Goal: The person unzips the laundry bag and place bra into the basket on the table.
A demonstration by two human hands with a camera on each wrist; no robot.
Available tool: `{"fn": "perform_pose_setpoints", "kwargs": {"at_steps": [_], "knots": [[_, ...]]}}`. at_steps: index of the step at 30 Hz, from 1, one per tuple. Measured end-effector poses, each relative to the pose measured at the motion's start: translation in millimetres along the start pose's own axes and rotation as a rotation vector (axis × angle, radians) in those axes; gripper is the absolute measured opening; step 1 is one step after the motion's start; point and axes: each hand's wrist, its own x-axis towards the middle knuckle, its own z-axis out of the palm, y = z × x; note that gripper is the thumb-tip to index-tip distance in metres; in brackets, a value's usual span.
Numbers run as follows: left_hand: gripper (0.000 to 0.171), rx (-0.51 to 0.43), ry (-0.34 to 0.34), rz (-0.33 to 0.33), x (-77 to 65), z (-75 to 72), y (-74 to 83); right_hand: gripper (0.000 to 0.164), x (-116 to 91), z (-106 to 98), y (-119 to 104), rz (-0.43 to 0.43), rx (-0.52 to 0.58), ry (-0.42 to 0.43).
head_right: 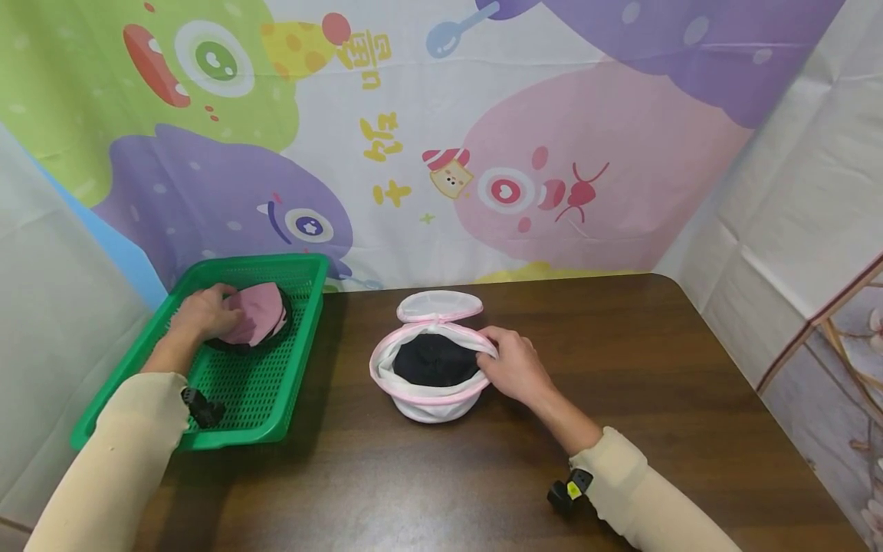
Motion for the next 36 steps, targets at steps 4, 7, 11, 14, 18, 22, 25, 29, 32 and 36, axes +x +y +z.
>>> {"fn": "perform_pose_setpoints", "kwargs": {"at_steps": [4,7,11,14,18,22,25,29,32,36], "knots": [[0.068,-0.015,0.004,0.004,3.5,-1.7,0.8,0.032,1,0,-1,0.001,0.005,-0.004],[0.069,-0.021,0.007,0.008,5.7,-2.5,1.3,0.032,1,0,-1,0.002,0.005,-0.005],[0.069,-0.018,0.011,0.020,5.0,-4.6,4.9,0.032,1,0,-1,0.002,0.005,-0.004],[0.069,-0.014,0.010,0.033,3.8,-6.7,8.2,0.033,1,1,-1,0.002,0.003,-0.002],[0.068,-0.003,0.018,0.052,3.5,-8.2,13.8,0.033,1,1,-1,0.003,-0.002,0.006],[0.066,0.014,0.041,0.084,1.3,-9.8,24.4,0.033,0,1,-1,0.005,0.001,0.012],[0.066,0.029,0.053,0.109,-3.7,-12.2,35.2,0.033,0,1,-1,0.007,0.006,0.011],[0.066,0.061,0.045,0.142,-10.6,-14.1,47.9,0.034,0,1,-1,0.013,0.010,0.003],[0.064,0.089,0.035,0.162,-13.6,-14.1,54.4,0.034,-1,2,-1,0.017,0.015,-0.001],[0.061,0.117,0.038,0.191,-16.8,-15.7,60.8,0.034,-1,2,-2,0.013,0.017,0.000]]}}
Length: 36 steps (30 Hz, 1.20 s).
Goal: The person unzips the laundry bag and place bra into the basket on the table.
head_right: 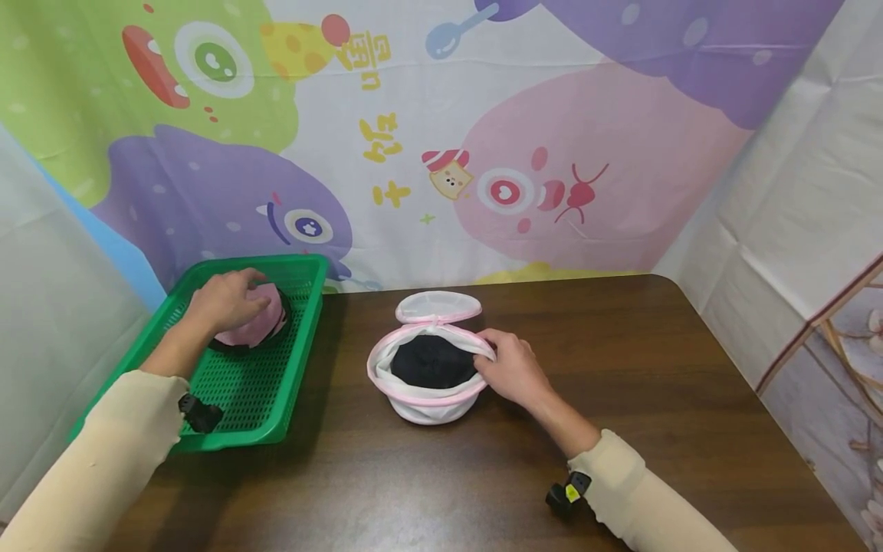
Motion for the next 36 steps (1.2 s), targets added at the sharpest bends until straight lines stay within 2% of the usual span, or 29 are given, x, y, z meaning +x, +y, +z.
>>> {"fn": "perform_pose_setpoints", "kwargs": {"at_steps": [9,18,27,36], "knots": [[0.060,0.006,0.000,0.037,-7.1,-10.6,20.3,0.034,1,0,0,0.008,0.006,-0.006],[0.058,0.006,-0.003,0.093,-18.8,-17.0,49.5,0.033,1,0,0,0.017,0.016,-0.013],[0.059,0.021,-0.032,0.147,-31.1,-16.4,79.9,0.034,1,0,0,0.018,0.016,-0.012],[0.058,0.028,-0.057,0.183,-36.2,-8.1,99.6,0.034,0,1,0,0.022,0.017,-0.013]]}}
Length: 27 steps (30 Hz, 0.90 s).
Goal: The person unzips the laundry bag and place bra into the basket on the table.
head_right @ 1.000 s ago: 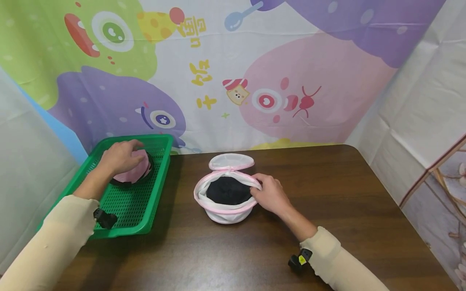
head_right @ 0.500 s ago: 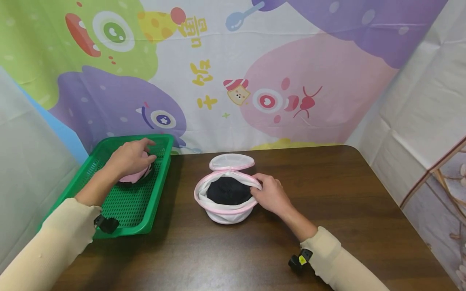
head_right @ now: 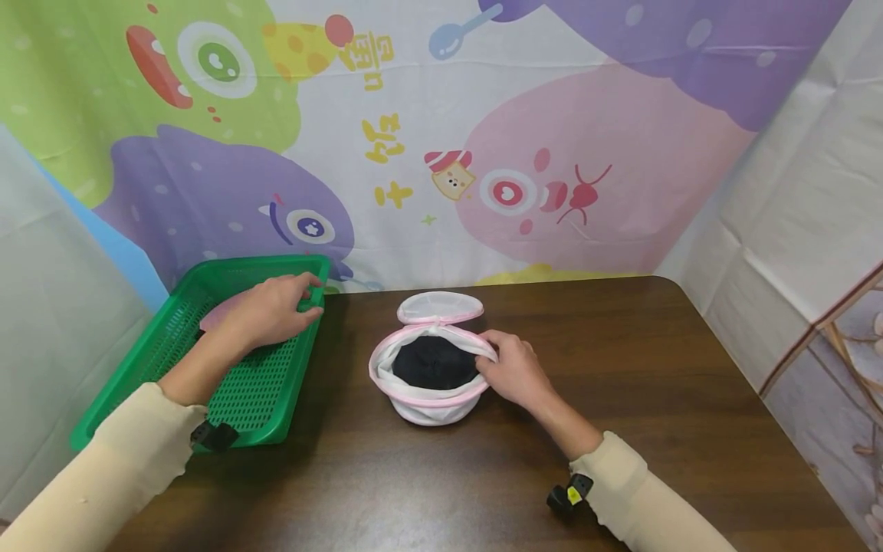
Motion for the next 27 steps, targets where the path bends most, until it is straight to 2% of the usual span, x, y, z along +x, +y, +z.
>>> {"fn": "perform_pose_setpoints", "kwargs": {"at_steps": [7,15,27], "knots": [[0.056,0.007,0.011,0.035,-3.1,5.6,12.2,0.033,0,0,0,-0.003,0.000,0.001],[0.055,0.037,-0.017,0.065,-5.3,15.5,31.8,0.034,0,1,-1,-0.001,-0.003,0.002],[0.047,0.053,0.052,0.157,-14.0,34.2,57.7,0.035,0,1,-1,0.007,0.001,-0.008]]}}
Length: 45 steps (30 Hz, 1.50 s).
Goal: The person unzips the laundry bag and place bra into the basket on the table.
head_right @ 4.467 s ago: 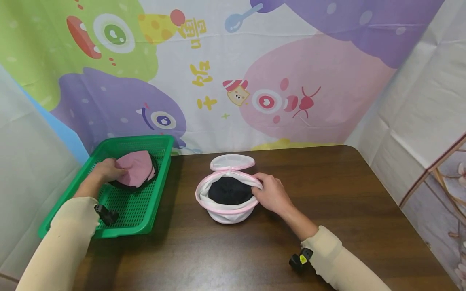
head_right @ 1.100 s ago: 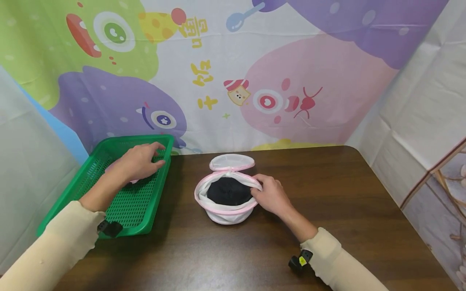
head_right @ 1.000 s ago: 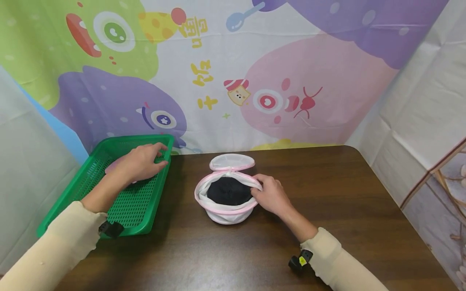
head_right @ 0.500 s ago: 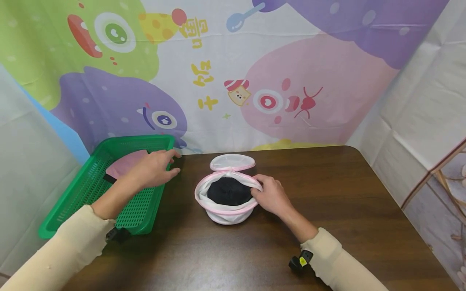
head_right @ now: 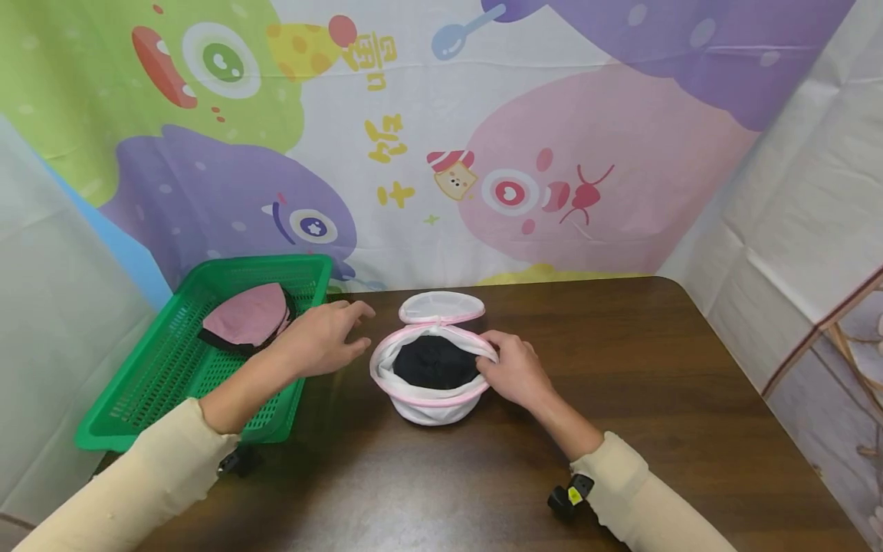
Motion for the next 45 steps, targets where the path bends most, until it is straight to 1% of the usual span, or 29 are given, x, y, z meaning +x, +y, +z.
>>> {"fn": "perform_pose_setpoints", "kwargs": {"at_steps": [3,7,11,16,18,25,28,34,37,45], "knots": [[0.045,0.007,0.018,0.018,-0.5,4.8,5.2,0.035,0,0,0,0.002,-0.004,-0.001],[0.041,-0.003,0.061,0.031,-1.5,8.5,12.7,0.035,0,0,-1,0.006,-0.002,-0.002],[0.035,-0.049,0.098,0.034,-2.0,12.2,18.6,0.035,0,0,-2,0.009,-0.002,-0.001],[0.028,-0.110,0.116,0.051,-2.0,18.6,22.2,0.035,0,-1,-3,0.010,-0.006,-0.002],[0.028,-0.125,0.115,0.059,-2.2,21.1,23.4,0.035,0,-1,-3,0.008,-0.007,-0.001],[0.032,-0.173,0.073,0.056,-3.9,26.2,32.8,0.034,0,-1,-2,-0.002,-0.008,0.006],[0.032,-0.189,0.071,0.060,-4.3,29.5,36.6,0.034,0,0,-1,-0.003,-0.008,0.009],[0.033,-0.269,0.059,0.066,-5.2,37.6,42.1,0.033,-2,0,0,-0.008,-0.012,0.018],[0.034,-0.292,0.050,0.069,-6.1,42.7,43.2,0.033,-2,0,1,-0.012,-0.011,0.020],[0.038,-0.325,0.034,0.050,-7.1,54.5,41.9,0.033,-3,0,-1,-0.012,-0.005,0.009]]}}
